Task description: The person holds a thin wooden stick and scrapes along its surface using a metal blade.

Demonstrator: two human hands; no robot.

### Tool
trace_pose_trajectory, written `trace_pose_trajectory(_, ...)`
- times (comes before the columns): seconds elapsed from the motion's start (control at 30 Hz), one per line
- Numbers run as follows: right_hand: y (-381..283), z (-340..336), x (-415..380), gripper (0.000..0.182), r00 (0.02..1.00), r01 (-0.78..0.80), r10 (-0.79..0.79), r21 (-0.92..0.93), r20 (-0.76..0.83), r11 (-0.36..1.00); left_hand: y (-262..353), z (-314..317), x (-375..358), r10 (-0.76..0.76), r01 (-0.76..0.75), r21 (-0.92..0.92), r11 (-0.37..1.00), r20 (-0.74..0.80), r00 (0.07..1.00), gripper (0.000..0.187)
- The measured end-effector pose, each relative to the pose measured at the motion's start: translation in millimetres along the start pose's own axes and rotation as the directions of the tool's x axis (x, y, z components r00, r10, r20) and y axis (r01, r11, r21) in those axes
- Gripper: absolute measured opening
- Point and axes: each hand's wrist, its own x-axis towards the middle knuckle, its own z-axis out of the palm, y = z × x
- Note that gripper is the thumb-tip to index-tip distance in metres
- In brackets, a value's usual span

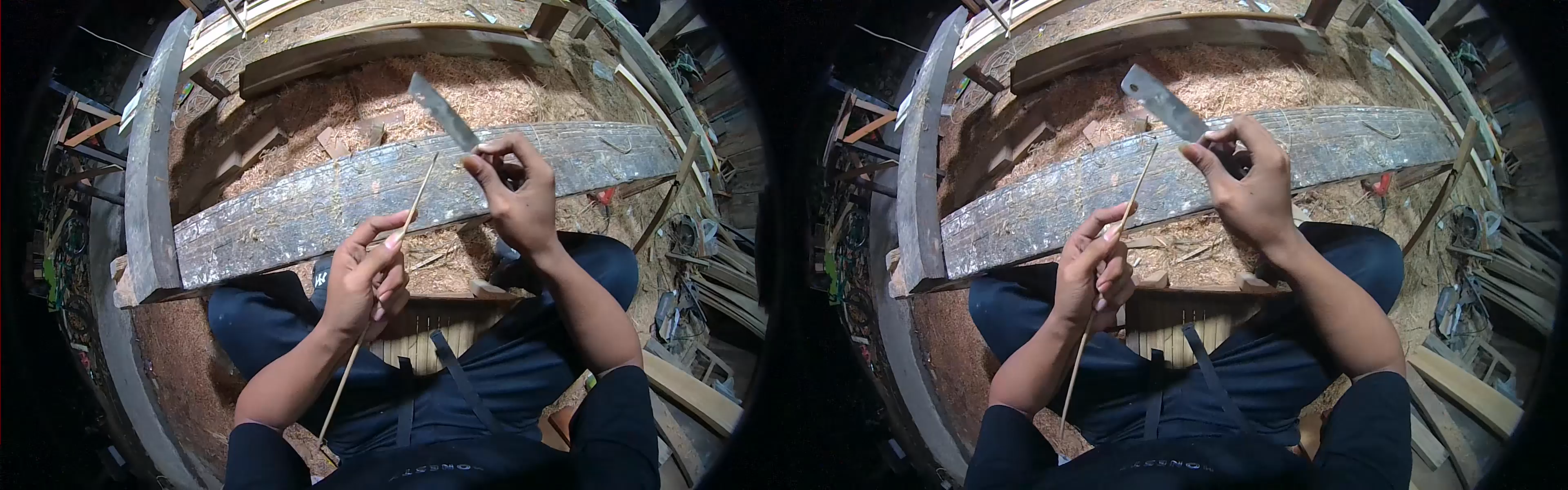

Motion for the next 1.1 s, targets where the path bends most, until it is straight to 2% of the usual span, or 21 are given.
trace_pose_trajectory(0.03, -3.0, 0.3, -3.0, 0.023, 0.999, -0.019, 0.021, 0.064, -0.035, 0.998, 0.9, -1.6, -0.3, -0.003, 0.003, 0.000, 1.000, -0.005, 1.000, 0.033)
trace_pose_trajectory(0.07, -8.3, -2.6, -4.2, 0.023, 0.996, -0.092, 0.093, 0.133, 0.003, 0.987, 1.5, -2.2, -0.2, 0.011, -0.010, -0.029, 1.000, 0.027, 1.000, 0.034)
trace_pose_trajectory(0.17, -19.6, -2.5, -6.7, 0.023, 0.998, -0.064, 0.064, 0.149, 0.001, 0.987, -0.1, -4.1, 2.6, 0.025, -0.020, -0.086, 0.996, 0.062, 0.998, 0.034)
trace_pose_trajectory(0.23, -20.1, 3.8, -16.6, 0.026, 1.000, -0.001, -0.003, 0.132, 0.031, 0.991, -1.1, -6.3, 5.0, 0.035, -0.028, -0.094, 0.995, 0.072, 0.997, 0.033)
trace_pose_trajectory(0.27, -17.5, 7.8, -22.4, 0.027, 0.991, 0.103, -0.114, 0.139, 0.076, 0.985, -1.9, -7.2, 5.8, 0.037, -0.030, -0.093, 0.995, 0.073, 0.997, 0.033)
trace_pose_trajectory(0.3, -16.5, 11.5, -27.5, 0.029, 0.968, 0.203, -0.222, 0.150, 0.118, 0.968, -3.3, -7.9, 6.3, 0.044, -0.039, -0.084, 0.996, 0.053, 0.998, 0.032)
trace_pose_trajectory(0.37, -22.1, 17.9, -37.7, 0.028, 0.932, 0.293, -0.316, 0.146, 0.177, 0.945, -4.6, -8.2, 6.4, 0.051, -0.049, -0.074, 0.996, 0.032, 0.998, 0.032)
trace_pose_trajectory(0.43, -32.3, 18.3, -43.0, 0.028, 0.925, 0.281, -0.307, 0.142, 0.224, 0.949, -6.2, -8.5, 5.3, 0.000, 0.001, 0.024, 1.000, -0.076, 0.997, 0.033)
trace_pose_trajectory(0.47, -35.5, 18.3, -44.8, 0.028, 0.912, 0.293, -0.325, 0.157, 0.251, 0.943, -6.9, -3.1, 2.3, -0.015, 0.015, -0.001, 1.000, -0.159, 0.987, 0.033)
trace_pose_trajectory(0.5, -38.2, 17.3, -45.5, 0.030, 0.897, 0.305, -0.344, 0.173, 0.278, 0.936, -7.8, 2.5, -0.1, -0.001, -0.022, -0.111, 0.994, -0.202, 0.979, 0.031)
trace_pose_trajectory(0.57, -35.4, 16.1, -44.0, 0.029, 0.889, 0.329, -0.357, 0.140, 0.288, 0.934, -13.0, -8.0, 1.1, 0.008, -0.009, -0.017, 1.000, -0.082, 0.997, 0.029)
trace_pose_trajectory(0.63, -25.2, 16.8, -37.6, 0.030, 0.945, 0.254, -0.273, 0.123, 0.181, 0.959, -9.7, -8.8, 2.2, 0.069, -0.063, -0.089, 0.994, 0.067, 0.995, 0.028)
trace_pose_trajectory(0.7, -32.8, 14.6, -38.2, 0.029, 0.956, 0.214, -0.232, 0.113, 0.178, 0.970, -11.2, -4.5, 0.6, 0.056, -0.054, -0.085, 0.995, 0.021, 0.998, 0.020)
trace_pose_trajectory(0.77, -39.4, 15.8, -44.6, 0.028, 0.900, 0.322, -0.355, 0.164, 0.252, 0.932, -16.0, -7.6, -1.2, -0.013, 0.004, -0.109, 0.994, -0.086, 0.996, 0.020)
trace_pose_trajectory(0.8, -39.9, 15.2, -42.9, 0.025, 0.918, 0.295, -0.330, 0.179, 0.218, 0.939, -13.7, -8.3, -0.4, -0.002, 0.001, -0.087, 0.996, -0.011, 1.000, 0.021)
trace_pose_trajectory(0.83, -35.1, 15.0, -37.3, 0.025, 0.942, 0.260, -0.284, 0.144, 0.182, 0.955, -13.0, -6.3, 0.9, 0.054, -0.054, -0.087, 0.995, -0.002, 0.999, 0.018)
trace_pose_trajectory(0.9, -28.7, 14.5, -28.3, 0.027, 0.939, 0.318, -0.329, 0.117, 0.099, 0.941, -11.7, -2.7, -1.4, 0.074, -0.066, -0.147, 0.987, 0.048, 0.996, 0.016)
trace_pose_trajectory(0.93, -32.5, 15.3, -32.6, 0.026, 0.909, 0.365, -0.385, 0.140, 0.162, 0.920, -14.0, -5.5, -2.3, 0.043, -0.042, -0.079, 0.996, 0.012, 0.999, 0.016)
trace_pose_trajectory(0.97, -41.2, 17.0, -40.8, 0.024, 0.908, 0.334, -0.373, 0.207, 0.190, 0.919, -14.5, -6.1, -4.3, 0.015, -0.015, -0.009, 1.000, -0.027, 1.000, 0.015)
trace_pose_trajectory(1.03, -40.3, 16.8, -40.4, 0.024, 0.914, 0.345, -0.375, 0.185, 0.155, 0.920, -13.1, -3.6, -4.4, 0.010, -0.008, 0.027, 1.000, -0.076, 0.997, 0.015)
trace_pose_trajectory(1.1, -36.8, 16.0, -39.0, 0.024, 0.924, 0.288, -0.319, 0.166, 0.212, 0.943, -18.3, -12.4, 3.6, 0.032, -0.029, -0.081, 0.996, 0.035, 0.999, 0.014)
